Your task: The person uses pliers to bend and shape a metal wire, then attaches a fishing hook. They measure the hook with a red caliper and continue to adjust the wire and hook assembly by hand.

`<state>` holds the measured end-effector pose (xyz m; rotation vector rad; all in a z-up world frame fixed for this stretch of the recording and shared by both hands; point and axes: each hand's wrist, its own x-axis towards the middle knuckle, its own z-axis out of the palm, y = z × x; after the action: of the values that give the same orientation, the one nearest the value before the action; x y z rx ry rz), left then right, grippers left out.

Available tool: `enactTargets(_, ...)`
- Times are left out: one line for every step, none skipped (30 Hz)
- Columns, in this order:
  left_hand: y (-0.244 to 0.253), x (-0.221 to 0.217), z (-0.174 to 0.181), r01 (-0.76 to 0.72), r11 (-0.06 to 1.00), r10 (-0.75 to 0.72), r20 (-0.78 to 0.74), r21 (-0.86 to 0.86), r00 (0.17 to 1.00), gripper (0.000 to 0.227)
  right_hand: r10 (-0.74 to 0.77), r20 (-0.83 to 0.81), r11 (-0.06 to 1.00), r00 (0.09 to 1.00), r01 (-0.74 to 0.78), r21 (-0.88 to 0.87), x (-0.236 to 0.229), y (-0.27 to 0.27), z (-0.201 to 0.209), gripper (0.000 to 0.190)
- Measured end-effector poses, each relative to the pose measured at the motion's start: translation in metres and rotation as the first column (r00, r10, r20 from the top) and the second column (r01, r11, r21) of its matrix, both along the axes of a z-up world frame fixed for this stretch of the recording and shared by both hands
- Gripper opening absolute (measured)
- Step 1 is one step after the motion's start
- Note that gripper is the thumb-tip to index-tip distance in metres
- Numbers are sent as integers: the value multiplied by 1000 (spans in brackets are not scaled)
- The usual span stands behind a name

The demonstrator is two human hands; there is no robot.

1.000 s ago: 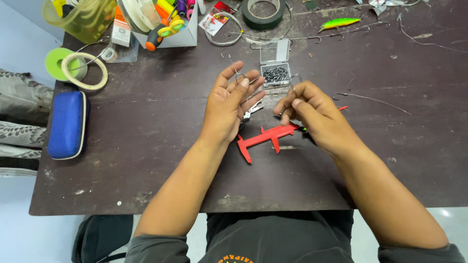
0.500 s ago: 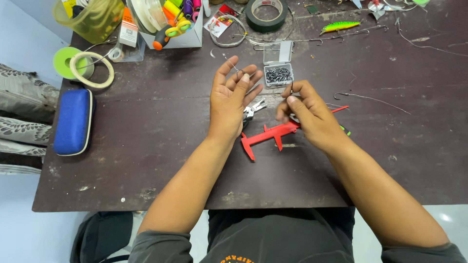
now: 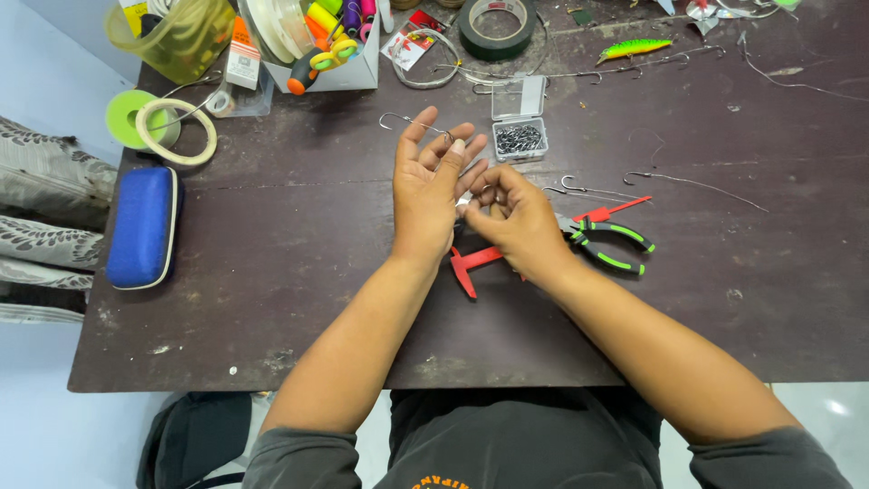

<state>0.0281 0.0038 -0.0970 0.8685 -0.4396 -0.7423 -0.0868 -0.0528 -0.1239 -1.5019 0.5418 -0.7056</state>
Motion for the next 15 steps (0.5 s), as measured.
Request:
enactTargets(0, 2, -2, -3, 1000, 3, 0, 1, 1000, 53, 3, 0, 1000, 1000, -3, 1, -1, -1, 3, 27)
enactTargets(-1, 3, -4, 4, 1000, -4, 4, 23, 1000, 52, -22, -34, 999, 999, 21, -39, -2, -2, 6, 19)
enactTargets(-2, 4, -6, 10, 999, -11, 8, 46, 1000, 51, -49, -67, 996, 997, 44, -80, -3, -4, 9, 11)
enactTargets(-3, 7, -10, 10, 999, -10, 6, 47, 1000, 51, -49, -69, 996, 996, 43, -79, -5, -6, 12, 11)
enactTargets(-4, 9, -14, 38, 997, -41, 39, 72, 998, 52, -61, -92, 995, 994, 53, -90, -8, -9, 14, 10)
enactTargets(-6, 11, -17, 67, 993, -74, 73, 98, 995, 52, -75, -115, 993, 991, 63, -102, -10, -12, 17, 8)
enactTargets(-5, 15, -20, 68, 993, -75, 71, 99, 995, 52, -75, -117, 993, 990, 63, -101, -11, -12, 20, 8)
enactTargets(-6, 18, -22, 122, 984, -135, 102, 128, 986, 51, -57, -130, 996, 990, 48, -74, -13, -13, 23, 8)
enactTargets(-6, 20, -24, 174, 972, -195, 131, 158, 972, 51, -39, -143, 998, 989, 32, -47, -16, -14, 27, 7)
enactTargets(-4, 23, -21, 181, 971, -203, 130, 159, 971, 51, -46, -144, 998, 989, 40, -45, -18, -14, 31, 7)
enactTargets(-2, 26, -17, 223, 955, -256, 171, 194, 951, 48, -13, -151, 1000, 988, 13, -5, -20, -14, 35, 8)
enactTargets(1, 30, -12, 258, 939, -307, 214, 230, 927, 46, 22, -153, 999, 988, -17, 34, -20, -14, 40, 10)
enactTargets(4, 32, -7, 261, 937, -311, 217, 230, 925, 46, 18, -150, 999, 989, -13, 34, -24, -17, 40, 10)
enactTargets(7, 33, -1, 297, 924, -348, 202, 242, 916, 47, 70, -144, 990, 987, -50, 134, -26, -20, 40, 7)
enactTargets(10, 36, 4, 334, 908, -384, 187, 253, 904, 48, 121, -134, 968, 984, -87, 234, -28, -23, 40, 4)
